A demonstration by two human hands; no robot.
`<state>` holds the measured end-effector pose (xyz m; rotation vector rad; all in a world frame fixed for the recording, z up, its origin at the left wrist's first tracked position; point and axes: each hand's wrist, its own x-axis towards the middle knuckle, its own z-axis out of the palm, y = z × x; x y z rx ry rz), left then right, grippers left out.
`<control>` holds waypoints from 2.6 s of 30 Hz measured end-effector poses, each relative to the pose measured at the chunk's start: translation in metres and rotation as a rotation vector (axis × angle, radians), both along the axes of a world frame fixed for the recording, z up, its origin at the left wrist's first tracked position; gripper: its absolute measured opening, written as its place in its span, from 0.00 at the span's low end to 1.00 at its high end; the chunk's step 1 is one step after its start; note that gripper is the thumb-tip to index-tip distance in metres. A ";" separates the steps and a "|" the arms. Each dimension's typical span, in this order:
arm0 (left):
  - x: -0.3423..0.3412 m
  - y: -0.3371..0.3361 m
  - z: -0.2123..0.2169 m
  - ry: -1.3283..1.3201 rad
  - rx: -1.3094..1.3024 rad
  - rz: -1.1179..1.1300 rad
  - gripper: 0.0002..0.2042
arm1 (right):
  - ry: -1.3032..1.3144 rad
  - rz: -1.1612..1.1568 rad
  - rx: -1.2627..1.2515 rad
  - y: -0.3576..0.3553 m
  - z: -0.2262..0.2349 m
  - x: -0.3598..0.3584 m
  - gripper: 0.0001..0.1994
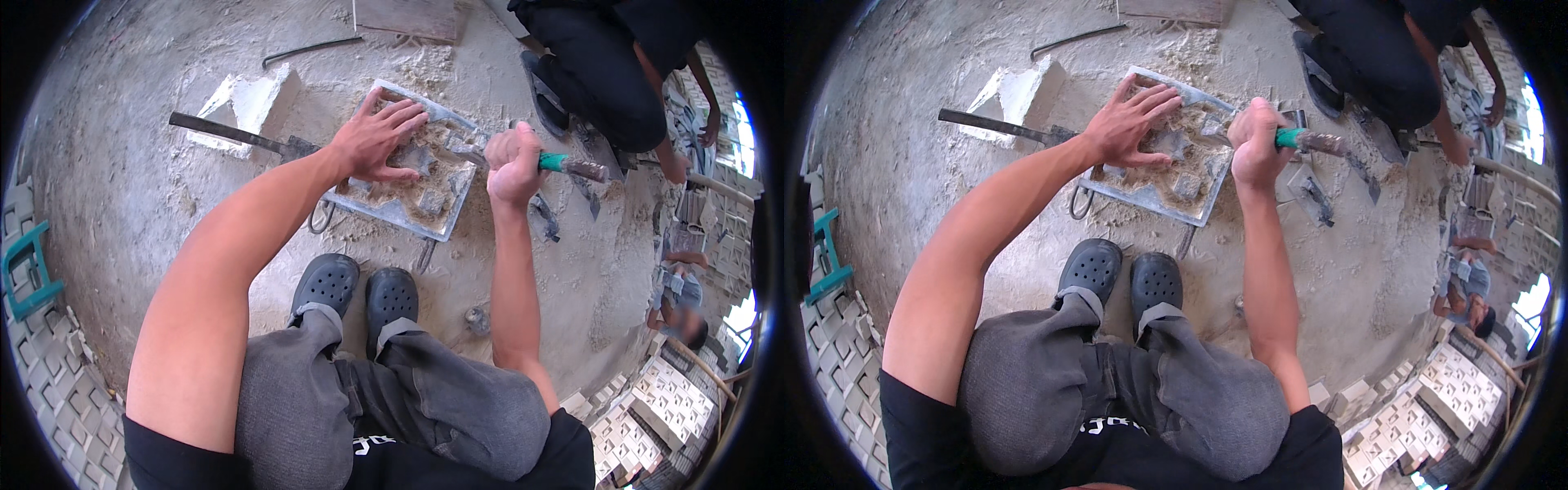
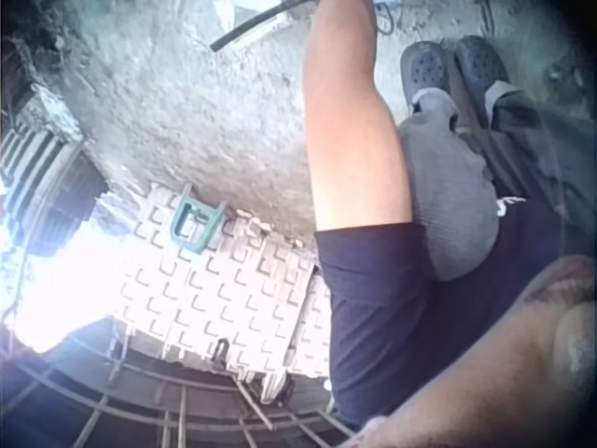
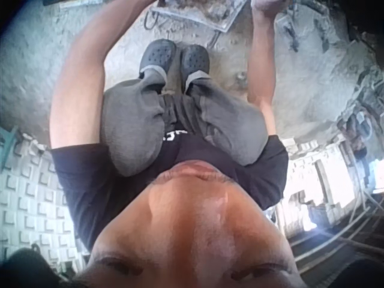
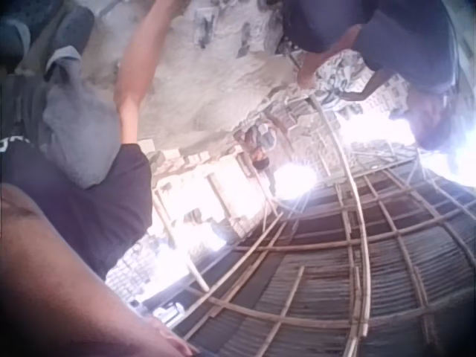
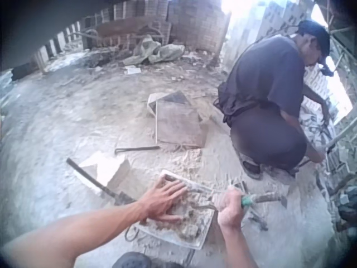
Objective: The person uses a chisel and a hammer to remove excess material from a square-shaped concrete mold on the floor.
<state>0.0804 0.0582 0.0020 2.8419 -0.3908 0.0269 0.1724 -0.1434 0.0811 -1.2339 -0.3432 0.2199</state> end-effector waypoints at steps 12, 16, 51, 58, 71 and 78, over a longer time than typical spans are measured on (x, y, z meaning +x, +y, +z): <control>0.000 0.000 0.001 -0.031 0.044 -0.011 0.51 | 0.019 -0.002 0.102 0.007 0.009 -0.007 0.23; 0.006 -0.005 0.002 -0.047 0.027 -0.010 0.52 | 0.021 -0.039 -0.157 -0.001 -0.053 -0.001 0.21; 0.003 -0.004 0.000 -0.006 0.001 -0.013 0.53 | -0.203 0.375 -0.258 -0.015 -0.034 -0.005 0.22; 0.000 0.000 -0.001 -0.037 0.001 0.014 0.54 | -0.005 0.283 0.030 0.013 -0.001 0.012 0.23; -0.004 0.001 0.002 -0.024 -0.041 0.112 0.61 | 0.039 0.277 -0.054 0.058 -0.039 0.031 0.21; 0.001 -0.006 0.000 -0.048 -0.036 0.103 0.61 | -0.049 0.371 0.041 0.046 -0.030 0.046 0.21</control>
